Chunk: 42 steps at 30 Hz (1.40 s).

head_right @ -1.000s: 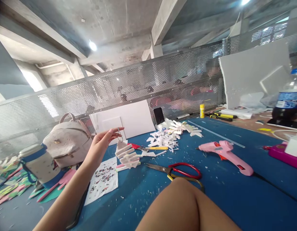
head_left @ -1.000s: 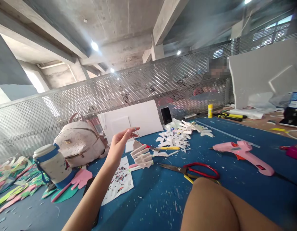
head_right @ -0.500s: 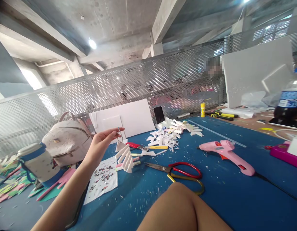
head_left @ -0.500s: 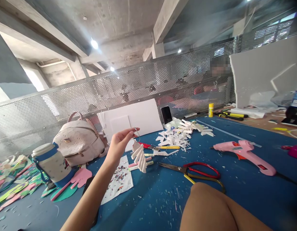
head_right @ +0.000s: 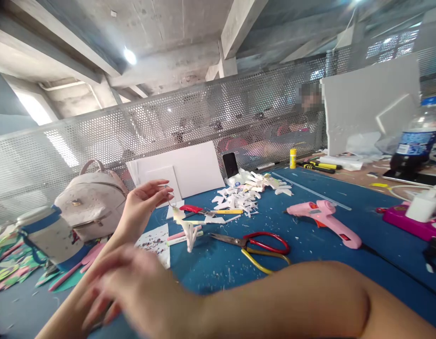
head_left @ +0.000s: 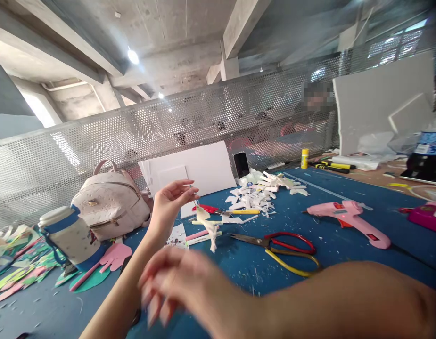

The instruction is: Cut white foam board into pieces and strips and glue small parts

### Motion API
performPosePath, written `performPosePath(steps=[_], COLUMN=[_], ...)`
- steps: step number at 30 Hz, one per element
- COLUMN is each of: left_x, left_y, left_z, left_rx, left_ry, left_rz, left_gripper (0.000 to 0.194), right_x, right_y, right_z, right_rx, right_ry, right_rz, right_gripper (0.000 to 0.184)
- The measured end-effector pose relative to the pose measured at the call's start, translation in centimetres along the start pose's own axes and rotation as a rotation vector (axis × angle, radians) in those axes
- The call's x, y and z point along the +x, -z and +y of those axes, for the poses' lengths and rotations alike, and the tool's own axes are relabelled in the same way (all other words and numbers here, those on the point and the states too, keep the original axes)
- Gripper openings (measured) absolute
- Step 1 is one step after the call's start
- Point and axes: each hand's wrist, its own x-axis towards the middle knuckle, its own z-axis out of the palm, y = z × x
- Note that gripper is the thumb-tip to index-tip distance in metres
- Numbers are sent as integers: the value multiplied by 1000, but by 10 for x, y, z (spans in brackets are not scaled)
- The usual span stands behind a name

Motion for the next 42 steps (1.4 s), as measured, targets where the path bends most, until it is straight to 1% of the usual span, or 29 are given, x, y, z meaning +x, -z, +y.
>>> performPosePath(steps=[2,3,4,5,6,8,9,11,13,15,17,22,26,29,35,39,42], left_x=[0,1,1,1,1,0,0,-1,-2,-1,0,5,6,4,0,1,2], left_y=[1,2,2,3,2,2,1,0,0,1,4,9,9,9,10,12,16], left_z=[0,0,1,1,2,3,4,6,8,9,9,7,7,11,18,19,16], left_rx=[-40,-58,-74,-89,-103,-129,-141,-167,-194,-222,-245,-282,-320,-369,-448,-471,-470], left_ry=[7,10,12,13,15,18,22,37,50,49,32,-53,-101,-95,-100,-130,-164], left_rz=[2,3,4,4,2,-7,-16,-44,-68,-69,-47,-5,19,8,-25,-45,-57], left_gripper=[29,28,28,28,28,27,27,28,29,29,28,24,19,17,22,22,23], right_x=[14,19,24,27,30,34,35,37,38,37,36,35,33,31,26,24,24], right_y=[36,53,70,85,97,116,122,130,133,135,137,138,131,126,128,133,136], right_z=[-12,-16,-19,-21,-20,-15,-10,0,8,12,11,-4,-15,-18,-12,-2,3], right_rx=[-82,-248,-305,-337,-367,-396,-394,-372,-350,-330,-306,-265,-198,-151,-71,-34,4], right_ry=[71,153,185,192,178,106,50,-57,-121,-141,-154,-193,-231,-244,-346,-414,-445], right_rz=[222,470,560,585,583,543,495,393,328,307,288,251,141,55,-90,-125,-150], right_gripper=[25,21,20,23,31,48,52,52,43,39,40,45,55,55,54,47,52])
